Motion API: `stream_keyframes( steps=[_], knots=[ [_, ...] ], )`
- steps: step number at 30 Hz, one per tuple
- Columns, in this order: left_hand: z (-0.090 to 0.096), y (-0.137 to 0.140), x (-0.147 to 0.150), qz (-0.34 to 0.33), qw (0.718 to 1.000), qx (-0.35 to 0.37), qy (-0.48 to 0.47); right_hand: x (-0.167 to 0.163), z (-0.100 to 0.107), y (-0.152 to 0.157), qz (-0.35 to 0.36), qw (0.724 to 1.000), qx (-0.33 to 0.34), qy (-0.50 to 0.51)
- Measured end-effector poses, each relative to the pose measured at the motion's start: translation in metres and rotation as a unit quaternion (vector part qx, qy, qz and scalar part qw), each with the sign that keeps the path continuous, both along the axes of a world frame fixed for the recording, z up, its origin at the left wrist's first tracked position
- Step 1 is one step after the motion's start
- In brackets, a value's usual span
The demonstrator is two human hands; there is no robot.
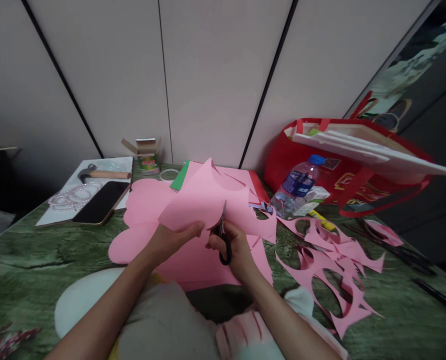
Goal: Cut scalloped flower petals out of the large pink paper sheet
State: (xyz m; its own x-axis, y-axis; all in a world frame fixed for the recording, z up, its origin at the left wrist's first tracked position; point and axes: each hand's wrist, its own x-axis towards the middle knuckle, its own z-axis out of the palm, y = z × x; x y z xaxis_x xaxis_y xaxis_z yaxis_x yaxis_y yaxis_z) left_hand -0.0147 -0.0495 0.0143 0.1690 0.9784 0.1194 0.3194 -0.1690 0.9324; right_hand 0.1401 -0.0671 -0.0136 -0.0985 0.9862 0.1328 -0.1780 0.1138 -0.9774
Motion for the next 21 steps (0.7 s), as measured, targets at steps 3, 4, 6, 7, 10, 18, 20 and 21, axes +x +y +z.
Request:
stream_keyframes(
  steps=[3,4,6,7,10,18,20,21],
  knots=[
    [-0.0010,0.0004,-0.0006,0.002,1.000,-0.002,-0.001,-0.0007,0.0003,-0.0005,-0.003,1.000,-0.003,0.003],
    [-0.0014,0.0006,-0.0008,0.004,1.000,-0.004,0.001,-0.0009,0.0004,-0.0006,-0.004,1.000,-0.005,0.003],
    [-0.0018,0.0008,-0.0011,0.008,1.000,-0.006,0.003,-0.0012,0.0004,-0.0007,-0.007,1.000,-0.009,0.004],
    [-0.0017,0.0009,-0.0011,0.010,1.000,-0.008,0.002,-0.0012,0.0003,-0.0007,-0.008,1.000,-0.011,0.005],
    [-0.0010,0.0016,-0.0004,0.008,1.000,-0.005,-0.010,-0.0012,-0.0002,-0.0007,-0.010,1.000,-0.016,0.005],
    [-0.0018,0.0030,-0.0003,-0.007,0.998,0.006,-0.057,-0.0012,-0.0001,-0.0012,-0.005,1.000,-0.020,0.004],
    [-0.0022,0.0033,-0.0002,-0.010,0.997,0.008,-0.071,-0.0012,0.0003,-0.0013,-0.005,1.000,-0.020,0.003],
    [-0.0023,0.0034,0.0000,-0.010,0.997,0.008,-0.077,-0.0012,0.0004,-0.0014,-0.005,1.000,-0.018,0.004]
  ],
)
